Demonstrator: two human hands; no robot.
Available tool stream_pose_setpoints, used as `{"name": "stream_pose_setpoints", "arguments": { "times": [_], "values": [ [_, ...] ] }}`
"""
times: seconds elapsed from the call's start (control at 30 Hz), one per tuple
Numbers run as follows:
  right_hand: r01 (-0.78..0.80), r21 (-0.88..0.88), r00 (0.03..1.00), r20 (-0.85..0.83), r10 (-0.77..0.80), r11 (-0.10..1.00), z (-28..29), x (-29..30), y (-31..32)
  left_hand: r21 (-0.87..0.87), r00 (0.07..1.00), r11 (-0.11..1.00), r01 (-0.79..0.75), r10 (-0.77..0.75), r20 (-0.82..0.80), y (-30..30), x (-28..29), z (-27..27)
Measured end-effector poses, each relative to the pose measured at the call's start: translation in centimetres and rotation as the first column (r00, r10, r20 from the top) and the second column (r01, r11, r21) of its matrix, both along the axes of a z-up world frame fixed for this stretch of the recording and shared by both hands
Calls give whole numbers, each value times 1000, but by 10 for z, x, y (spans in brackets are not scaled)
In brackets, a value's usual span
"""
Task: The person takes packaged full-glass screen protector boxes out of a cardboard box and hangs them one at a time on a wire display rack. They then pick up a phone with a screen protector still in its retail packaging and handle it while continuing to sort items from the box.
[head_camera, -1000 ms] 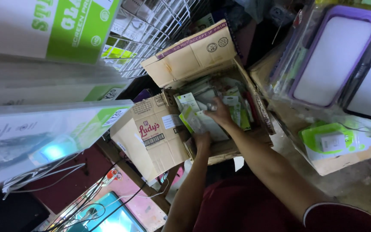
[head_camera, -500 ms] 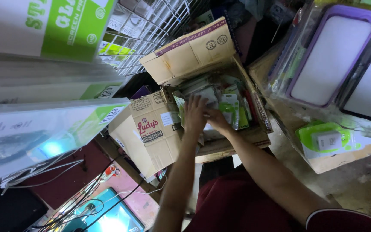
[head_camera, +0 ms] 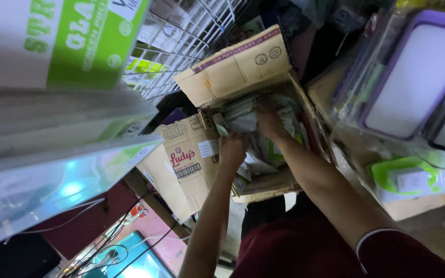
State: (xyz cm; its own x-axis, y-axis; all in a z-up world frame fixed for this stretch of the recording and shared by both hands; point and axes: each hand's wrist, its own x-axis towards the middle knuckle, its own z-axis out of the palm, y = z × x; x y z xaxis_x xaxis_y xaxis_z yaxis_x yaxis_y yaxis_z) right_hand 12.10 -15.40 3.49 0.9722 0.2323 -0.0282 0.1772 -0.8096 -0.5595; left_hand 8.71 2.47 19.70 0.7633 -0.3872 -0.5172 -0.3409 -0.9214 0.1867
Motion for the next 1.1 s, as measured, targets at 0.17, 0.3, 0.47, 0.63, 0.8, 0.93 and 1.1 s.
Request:
{"name": "stream_pose_setpoints", "arguments": {
  "times": [0.17,0.3,0.47,0.63,0.8,0.93,1.1],
  "values": [
    [-183,-376,983,-54,176,908,51,22,27,-122,995,991,-55,65,80,10,-20,-2],
    [73,-153,969,244,-34,986,-70,16,49,-135,993,990,-48,62,101,16,-29,11],
    [-270,-508,956,-43,289,818,-81,8,45,-115,997,992,-44,51,55,11,-33,41],
    [107,-421,988,-54,-143,901,-32,27,40,-163,998,985,-56,62,32,9,-26,47],
    [-135,-525,988,-141,71,840,78,42,13,-147,997,989,-31,42,69,8,-28,31],
    [-7,-524,986,-143,-80,851,148,7,-4,-150,995,989,-3,19,103,11,-38,4],
    [374,-81,779,-513,-360,924,155,-31,-30,-293,994,955,-54,79,72,7,-22,29]
  ]
}}
